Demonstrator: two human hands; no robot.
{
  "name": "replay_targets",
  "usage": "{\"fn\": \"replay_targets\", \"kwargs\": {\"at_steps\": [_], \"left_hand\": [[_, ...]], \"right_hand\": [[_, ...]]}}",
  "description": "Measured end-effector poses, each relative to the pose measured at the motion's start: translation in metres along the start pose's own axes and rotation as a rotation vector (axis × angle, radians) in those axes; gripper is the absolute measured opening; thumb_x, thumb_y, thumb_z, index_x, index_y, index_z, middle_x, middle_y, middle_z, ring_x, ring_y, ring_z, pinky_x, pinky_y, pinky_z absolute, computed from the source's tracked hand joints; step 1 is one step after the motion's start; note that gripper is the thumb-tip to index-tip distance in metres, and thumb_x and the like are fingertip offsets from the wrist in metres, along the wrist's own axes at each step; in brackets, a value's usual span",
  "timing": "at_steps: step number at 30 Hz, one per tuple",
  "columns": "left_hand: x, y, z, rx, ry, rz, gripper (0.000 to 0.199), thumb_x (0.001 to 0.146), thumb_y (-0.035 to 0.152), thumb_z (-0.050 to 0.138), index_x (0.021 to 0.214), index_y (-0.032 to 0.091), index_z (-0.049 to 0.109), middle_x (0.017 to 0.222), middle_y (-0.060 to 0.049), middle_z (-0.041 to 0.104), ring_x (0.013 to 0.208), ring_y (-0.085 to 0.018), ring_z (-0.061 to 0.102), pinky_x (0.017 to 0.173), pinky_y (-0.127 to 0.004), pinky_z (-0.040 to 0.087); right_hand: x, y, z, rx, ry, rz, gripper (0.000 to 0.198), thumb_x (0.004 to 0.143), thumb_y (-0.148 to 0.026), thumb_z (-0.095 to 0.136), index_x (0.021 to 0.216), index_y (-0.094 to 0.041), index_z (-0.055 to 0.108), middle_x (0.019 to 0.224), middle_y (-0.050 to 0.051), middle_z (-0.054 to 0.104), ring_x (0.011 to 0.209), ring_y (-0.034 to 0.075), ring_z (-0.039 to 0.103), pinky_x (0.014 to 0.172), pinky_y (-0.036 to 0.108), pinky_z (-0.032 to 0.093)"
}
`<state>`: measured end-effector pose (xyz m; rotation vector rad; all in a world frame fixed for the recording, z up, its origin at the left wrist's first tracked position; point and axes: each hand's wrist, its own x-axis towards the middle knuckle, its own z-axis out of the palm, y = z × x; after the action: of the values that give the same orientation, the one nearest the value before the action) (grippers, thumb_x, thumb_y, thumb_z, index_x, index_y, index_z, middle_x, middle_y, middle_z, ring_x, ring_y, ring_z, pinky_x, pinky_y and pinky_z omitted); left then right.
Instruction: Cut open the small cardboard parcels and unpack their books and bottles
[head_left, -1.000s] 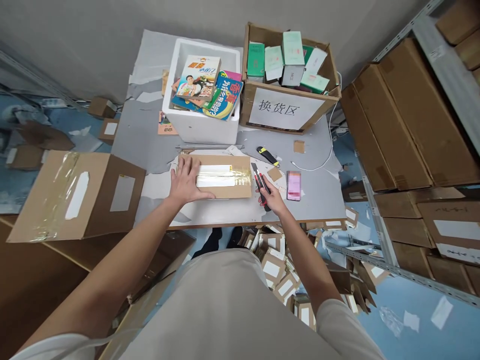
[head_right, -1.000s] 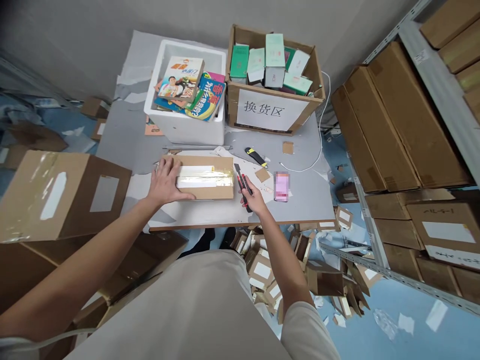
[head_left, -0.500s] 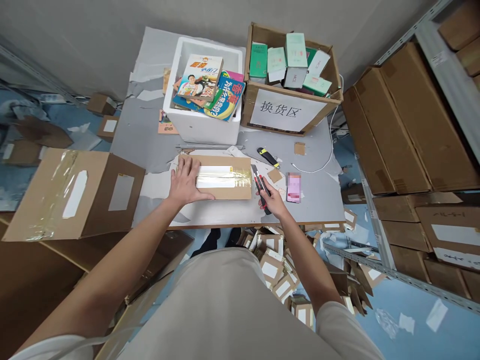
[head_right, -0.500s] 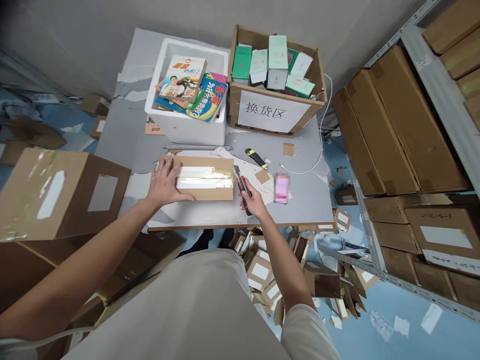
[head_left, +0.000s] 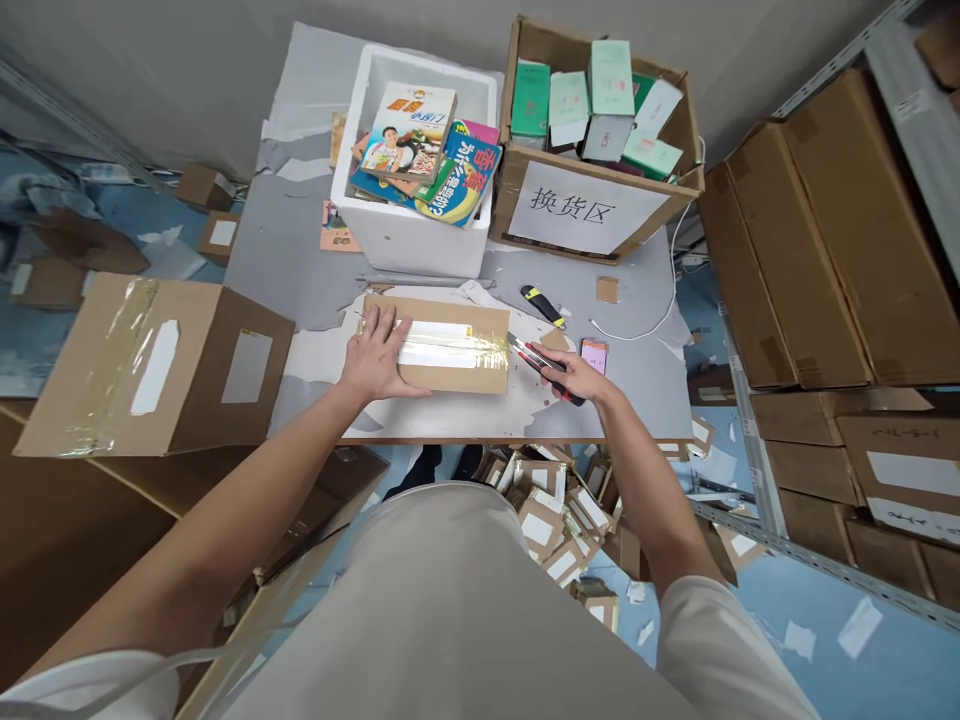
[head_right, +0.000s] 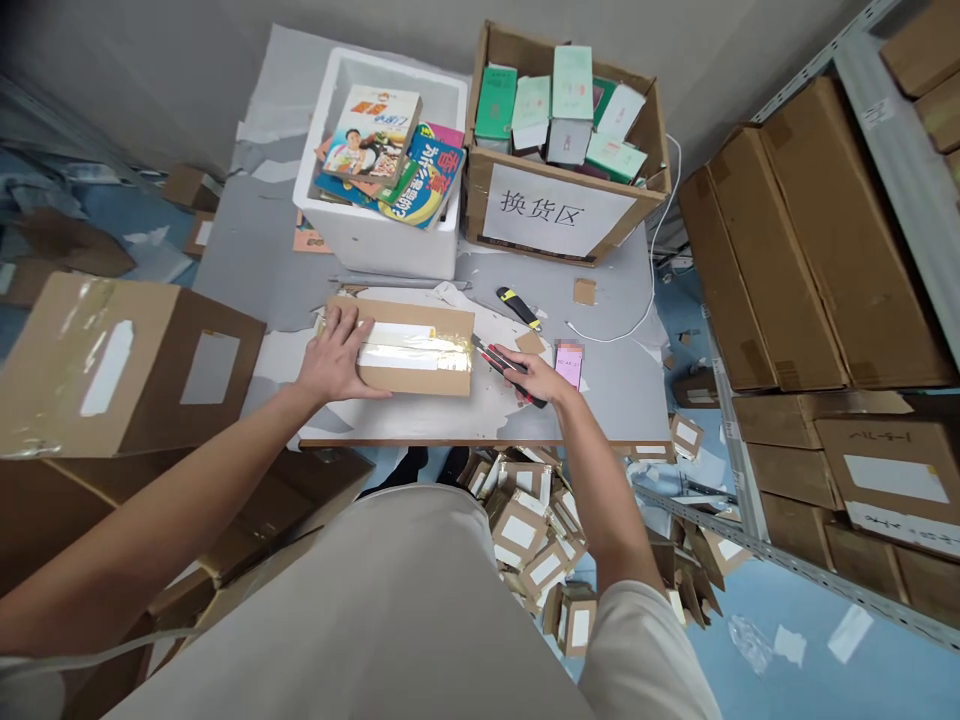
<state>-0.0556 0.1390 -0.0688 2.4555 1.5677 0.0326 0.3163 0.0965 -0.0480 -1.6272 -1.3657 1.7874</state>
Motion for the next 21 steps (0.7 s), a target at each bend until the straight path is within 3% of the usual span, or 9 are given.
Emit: {"fn": "replay_targets", "kwargs": {"at_steps": [5, 11, 15, 18, 21], "left_hand": [[0.003, 0.001, -0.002, 0.002, -0.045, 0.003, 0.131, 0.052, 0.086, 0.058, 0.153, 0.015, 0.015, 0.159, -0.021, 0.013, 0.143, -0.048, 0.008, 0.104, -0.056, 0.031], [0.006, -0.001, -0.001, -0.02, -0.061, -0.014, 0.131, 0.052, 0.085, 0.06, 0.153, 0.016, 0.013, 0.159, -0.019, 0.012, 0.144, -0.045, 0.007, 0.104, -0.057, 0.031], [0.005, -0.002, 0.001, -0.024, -0.059, -0.028, 0.13, 0.053, 0.082, 0.062, 0.153, 0.017, 0.011, 0.16, -0.018, 0.01, 0.144, -0.046, 0.005, 0.105, -0.057, 0.029], [0.004, -0.003, 0.003, -0.048, -0.034, -0.018, 0.132, 0.051, 0.082, 0.064, 0.153, 0.016, 0.012, 0.16, -0.018, 0.01, 0.144, -0.047, 0.004, 0.107, -0.057, 0.026], [0.003, -0.004, 0.005, -0.106, 0.006, 0.01, 0.135, 0.046, 0.081, 0.068, 0.153, 0.016, 0.016, 0.16, -0.019, 0.011, 0.144, -0.047, 0.005, 0.109, -0.059, 0.023]], "right_hand": [[0.003, -0.008, -0.013, -0.089, -0.094, 0.01, 0.062, 0.087, -0.024, 0.06, 0.145, -0.031, 0.04, 0.069, -0.005, 0.063, 0.041, 0.006, 0.053, 0.037, 0.017, 0.043], [-0.017, 0.018, 0.014, -0.064, -0.267, 0.041, 0.061, 0.083, -0.033, 0.065, 0.141, -0.025, 0.047, 0.073, -0.002, 0.066, 0.042, 0.006, 0.052, 0.037, 0.017, 0.041], [-0.039, 0.03, 0.027, 0.033, -0.178, 0.04, 0.066, 0.084, -0.038, 0.064, 0.145, -0.027, 0.042, 0.075, -0.002, 0.065, 0.042, 0.006, 0.051, 0.039, 0.018, 0.042], [-0.071, 0.038, 0.017, 0.084, -0.082, 0.092, 0.067, 0.083, -0.04, 0.064, 0.145, -0.029, 0.04, 0.077, -0.002, 0.066, 0.042, 0.007, 0.053, 0.039, 0.02, 0.043], [-0.099, 0.055, 0.006, 0.164, 0.118, 0.104, 0.07, 0.078, -0.041, 0.069, 0.141, -0.025, 0.042, 0.077, -0.002, 0.067, 0.043, 0.01, 0.055, 0.04, 0.023, 0.044]]}}
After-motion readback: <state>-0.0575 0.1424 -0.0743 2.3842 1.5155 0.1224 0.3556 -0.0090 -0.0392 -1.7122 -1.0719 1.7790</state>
